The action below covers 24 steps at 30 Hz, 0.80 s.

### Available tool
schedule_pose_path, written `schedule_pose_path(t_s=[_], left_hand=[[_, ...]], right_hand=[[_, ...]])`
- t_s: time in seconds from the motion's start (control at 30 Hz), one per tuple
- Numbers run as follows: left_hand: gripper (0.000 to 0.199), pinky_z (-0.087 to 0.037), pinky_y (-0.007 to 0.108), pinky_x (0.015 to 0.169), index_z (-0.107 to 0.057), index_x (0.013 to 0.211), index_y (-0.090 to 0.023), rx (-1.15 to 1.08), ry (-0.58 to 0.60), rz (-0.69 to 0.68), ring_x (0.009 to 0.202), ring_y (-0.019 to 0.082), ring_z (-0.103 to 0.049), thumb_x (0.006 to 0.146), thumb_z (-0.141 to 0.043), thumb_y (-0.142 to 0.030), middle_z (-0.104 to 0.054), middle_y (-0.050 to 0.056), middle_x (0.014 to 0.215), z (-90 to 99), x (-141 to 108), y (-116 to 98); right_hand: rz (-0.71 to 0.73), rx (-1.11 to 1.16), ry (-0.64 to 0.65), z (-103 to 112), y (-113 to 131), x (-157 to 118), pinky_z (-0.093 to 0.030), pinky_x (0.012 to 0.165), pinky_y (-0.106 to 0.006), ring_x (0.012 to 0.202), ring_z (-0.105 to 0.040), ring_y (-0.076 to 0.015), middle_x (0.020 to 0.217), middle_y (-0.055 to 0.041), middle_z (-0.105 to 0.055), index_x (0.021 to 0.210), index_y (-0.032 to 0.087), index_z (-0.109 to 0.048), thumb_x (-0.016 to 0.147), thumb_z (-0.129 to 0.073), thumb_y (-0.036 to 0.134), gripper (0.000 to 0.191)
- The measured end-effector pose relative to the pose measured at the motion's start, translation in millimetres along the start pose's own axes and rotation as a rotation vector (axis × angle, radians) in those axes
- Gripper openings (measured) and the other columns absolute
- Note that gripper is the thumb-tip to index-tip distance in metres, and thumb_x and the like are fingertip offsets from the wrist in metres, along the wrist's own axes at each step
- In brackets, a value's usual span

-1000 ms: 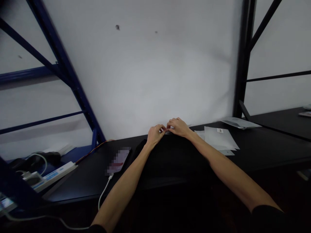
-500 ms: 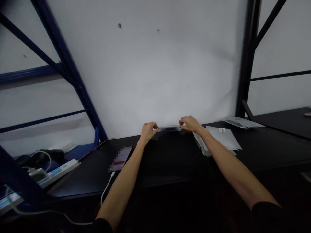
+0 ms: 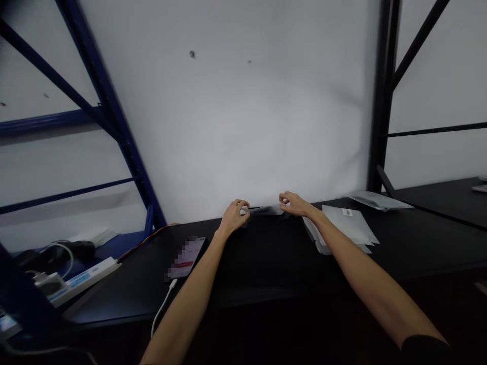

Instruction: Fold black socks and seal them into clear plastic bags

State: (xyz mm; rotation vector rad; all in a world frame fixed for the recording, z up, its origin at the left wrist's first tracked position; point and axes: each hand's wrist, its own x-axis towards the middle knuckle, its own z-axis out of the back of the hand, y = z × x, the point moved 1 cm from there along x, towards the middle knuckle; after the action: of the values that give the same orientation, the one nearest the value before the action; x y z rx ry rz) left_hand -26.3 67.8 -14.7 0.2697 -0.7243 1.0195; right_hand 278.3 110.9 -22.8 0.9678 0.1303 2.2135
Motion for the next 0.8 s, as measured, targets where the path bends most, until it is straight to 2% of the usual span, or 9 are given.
schedule_pose_path(t_s=[0.1, 0.23, 0.33, 0.43, 0.5, 0.63, 0.8], left_hand=[[0.02, -0.043, 0.036, 0.101, -0.067, 0.113, -0.026, -0.069, 0.007, -0.08, 0.111, 0.022, -0.055, 0.097, -0.056, -0.027, -0.063, 0.005, 0.116, -1.7, -1.7, 0.6], [0.026, -0.042, 0.037, 0.105, -0.068, 0.119, -0.028, -0.177, 0.061, -0.156, 0.114, 0.021, -0.052, 0.102, -0.049, -0.03, -0.061, 0.004, 0.117, 0.6, -2.2, 2.0], [0.027, -0.046, 0.033, 0.098, -0.068, 0.121, -0.029, -0.265, 0.07, -0.132, 0.11, 0.02, -0.054, 0.102, -0.049, -0.031, -0.061, 0.004, 0.118, 2.9, -0.1, 0.6], [0.027, -0.049, 0.029, 0.088, -0.07, 0.12, -0.028, -0.344, 0.076, -0.109, 0.093, 0.016, -0.057, 0.098, -0.053, -0.028, -0.062, 0.004, 0.116, 4.2, 1.9, -4.8], [0.026, -0.048, 0.029, 0.088, -0.071, 0.116, -0.027, -0.358, 0.069, -0.119, 0.086, 0.014, -0.056, 0.095, -0.057, -0.025, -0.063, 0.003, 0.112, 4.5, 1.7, -10.3], [0.028, -0.048, 0.028, 0.087, -0.071, 0.116, -0.026, -0.352, 0.122, -0.131, 0.081, 0.014, -0.055, 0.092, -0.059, -0.022, -0.066, 0.001, 0.103, 4.3, -0.5, -21.1], [0.025, -0.048, 0.029, 0.087, -0.072, 0.113, -0.027, -0.331, 0.174, -0.169, 0.083, 0.015, -0.058, 0.092, -0.059, -0.023, -0.067, 0.001, 0.101, 5.6, -0.1, -30.5]], right_hand=[[-0.032, 0.055, 0.011, -0.9, 0.6, -0.3, -0.055, 0.086, -0.037, 0.091, -0.066, -0.0214, 0.1, -0.0057, -0.065, 0.091, 0.022, -0.057, 0.084, -0.059, 0.027, 0.008], [-0.115, 0.191, 0.049, 1.5, 2.8, -1.9, -0.058, 0.071, -0.033, 0.084, -0.063, -0.0198, 0.092, -0.0032, -0.062, 0.087, 0.022, -0.054, 0.084, -0.059, 0.032, 0.011], [-0.194, 0.345, 0.077, 2.4, 2.4, -3.5, -0.059, 0.063, -0.031, 0.081, -0.06, -0.0178, 0.091, -0.002, -0.058, 0.087, 0.022, -0.053, 0.083, -0.063, 0.037, 0.019], [-0.232, 0.447, 0.092, 0.9, -1.2, -5.6, -0.061, 0.064, -0.032, 0.082, -0.059, -0.0172, 0.095, -0.0023, -0.057, 0.09, 0.022, -0.053, 0.082, -0.066, 0.042, 0.025], [-0.233, 0.487, 0.107, -1.7, -3.4, -6.7, -0.061, 0.065, -0.033, 0.083, -0.059, -0.0176, 0.097, -0.0035, -0.056, 0.092, 0.021, -0.054, 0.083, -0.067, 0.045, 0.028], [-0.226, 0.519, 0.158, -8.3, -1.6, -6.2, -0.061, 0.065, -0.036, 0.084, -0.059, -0.0183, 0.102, -0.005, -0.057, 0.094, 0.021, -0.055, 0.084, -0.068, 0.049, 0.032], [-0.207, 0.497, 0.202, -10.7, 10.0, -3.5, -0.061, 0.068, -0.036, 0.084, -0.06, -0.0186, 0.103, -0.0054, -0.059, 0.095, 0.021, -0.056, 0.085, -0.067, 0.051, 0.033]])
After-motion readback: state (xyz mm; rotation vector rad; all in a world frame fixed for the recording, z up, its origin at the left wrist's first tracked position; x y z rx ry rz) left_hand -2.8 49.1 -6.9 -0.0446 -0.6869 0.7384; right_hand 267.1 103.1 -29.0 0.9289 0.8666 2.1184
